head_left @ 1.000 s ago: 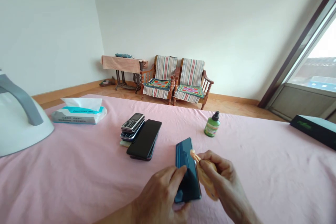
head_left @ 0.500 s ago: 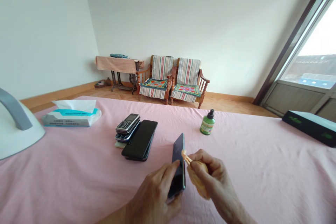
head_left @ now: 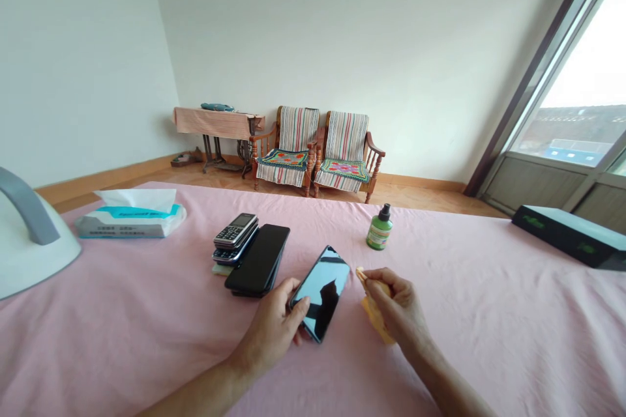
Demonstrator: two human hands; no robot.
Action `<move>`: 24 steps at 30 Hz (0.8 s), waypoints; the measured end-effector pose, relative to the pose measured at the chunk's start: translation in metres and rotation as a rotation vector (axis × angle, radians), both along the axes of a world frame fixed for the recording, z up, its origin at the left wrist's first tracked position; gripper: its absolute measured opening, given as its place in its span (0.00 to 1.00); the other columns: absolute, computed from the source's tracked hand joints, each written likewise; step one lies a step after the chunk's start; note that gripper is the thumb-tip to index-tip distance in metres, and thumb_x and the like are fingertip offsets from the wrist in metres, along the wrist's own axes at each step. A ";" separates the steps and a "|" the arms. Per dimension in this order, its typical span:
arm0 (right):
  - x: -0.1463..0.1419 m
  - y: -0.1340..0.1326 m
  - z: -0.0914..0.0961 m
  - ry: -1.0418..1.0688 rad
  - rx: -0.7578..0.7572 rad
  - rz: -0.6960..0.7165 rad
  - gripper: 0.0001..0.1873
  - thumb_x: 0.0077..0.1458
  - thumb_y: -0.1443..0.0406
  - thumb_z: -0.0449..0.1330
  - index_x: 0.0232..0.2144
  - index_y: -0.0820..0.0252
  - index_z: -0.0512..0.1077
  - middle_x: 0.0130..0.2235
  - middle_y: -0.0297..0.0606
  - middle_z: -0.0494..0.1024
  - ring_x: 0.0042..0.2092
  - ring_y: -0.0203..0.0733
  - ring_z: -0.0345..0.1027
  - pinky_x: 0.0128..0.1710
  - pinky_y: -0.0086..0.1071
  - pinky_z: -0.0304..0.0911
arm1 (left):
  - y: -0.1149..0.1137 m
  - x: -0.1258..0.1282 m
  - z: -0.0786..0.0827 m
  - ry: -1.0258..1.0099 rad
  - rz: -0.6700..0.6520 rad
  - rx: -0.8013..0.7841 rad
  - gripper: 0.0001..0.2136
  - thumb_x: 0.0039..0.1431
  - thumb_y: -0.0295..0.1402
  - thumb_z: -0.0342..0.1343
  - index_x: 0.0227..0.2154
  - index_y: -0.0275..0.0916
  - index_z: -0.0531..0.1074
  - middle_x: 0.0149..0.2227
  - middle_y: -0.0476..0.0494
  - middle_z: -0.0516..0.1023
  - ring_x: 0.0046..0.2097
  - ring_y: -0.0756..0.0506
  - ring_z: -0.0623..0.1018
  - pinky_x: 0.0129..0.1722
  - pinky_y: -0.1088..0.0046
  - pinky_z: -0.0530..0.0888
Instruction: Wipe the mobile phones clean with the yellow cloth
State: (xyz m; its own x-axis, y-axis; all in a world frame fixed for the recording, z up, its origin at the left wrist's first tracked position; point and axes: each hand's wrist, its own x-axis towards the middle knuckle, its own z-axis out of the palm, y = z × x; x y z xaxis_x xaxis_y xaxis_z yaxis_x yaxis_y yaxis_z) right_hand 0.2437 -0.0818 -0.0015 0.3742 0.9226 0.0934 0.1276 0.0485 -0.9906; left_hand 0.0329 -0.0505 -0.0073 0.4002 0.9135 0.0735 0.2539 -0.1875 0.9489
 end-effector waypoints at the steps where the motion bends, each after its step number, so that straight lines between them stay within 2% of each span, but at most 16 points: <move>1: 0.003 0.001 0.000 0.009 -0.021 -0.020 0.18 0.44 0.52 0.63 0.28 0.63 0.75 0.20 0.30 0.67 0.18 0.31 0.56 0.15 0.24 0.50 | 0.000 0.000 0.000 -0.001 -0.017 0.000 0.13 0.58 0.43 0.50 0.34 0.36 0.65 0.25 0.51 0.71 0.19 0.52 0.70 0.17 0.79 0.66; 9: 0.040 -0.008 0.005 0.027 -0.070 -0.127 0.19 0.36 0.53 0.65 0.24 0.66 0.75 0.14 0.28 0.64 0.15 0.29 0.54 0.13 0.23 0.47 | 0.001 -0.002 0.001 -0.077 -0.101 -0.077 0.18 0.55 0.47 0.53 0.34 0.35 0.66 0.24 0.49 0.73 0.21 0.50 0.73 0.17 0.79 0.66; 17: 0.073 -0.024 0.005 0.060 -0.023 -0.270 0.20 0.36 0.53 0.65 0.24 0.66 0.76 0.13 0.28 0.64 0.14 0.30 0.54 0.13 0.24 0.49 | 0.009 -0.001 0.006 -0.118 -0.142 -0.205 0.21 0.48 0.49 0.59 0.30 0.34 0.66 0.21 0.48 0.74 0.19 0.51 0.72 0.18 0.78 0.66; 21: 0.079 -0.025 0.006 0.085 0.049 -0.369 0.22 0.36 0.52 0.65 0.26 0.67 0.76 0.14 0.28 0.65 0.15 0.30 0.54 0.13 0.24 0.49 | 0.004 0.014 0.006 -0.161 -0.162 -0.299 0.20 0.47 0.49 0.61 0.29 0.35 0.65 0.23 0.48 0.75 0.22 0.50 0.74 0.21 0.77 0.68; 24: 0.086 -0.024 0.007 0.099 0.108 -0.448 0.24 0.36 0.51 0.65 0.29 0.67 0.77 0.15 0.29 0.66 0.16 0.31 0.56 0.14 0.25 0.50 | 0.000 0.036 0.005 -0.195 -0.194 -0.359 0.20 0.47 0.47 0.61 0.31 0.35 0.66 0.27 0.45 0.76 0.25 0.50 0.76 0.23 0.77 0.69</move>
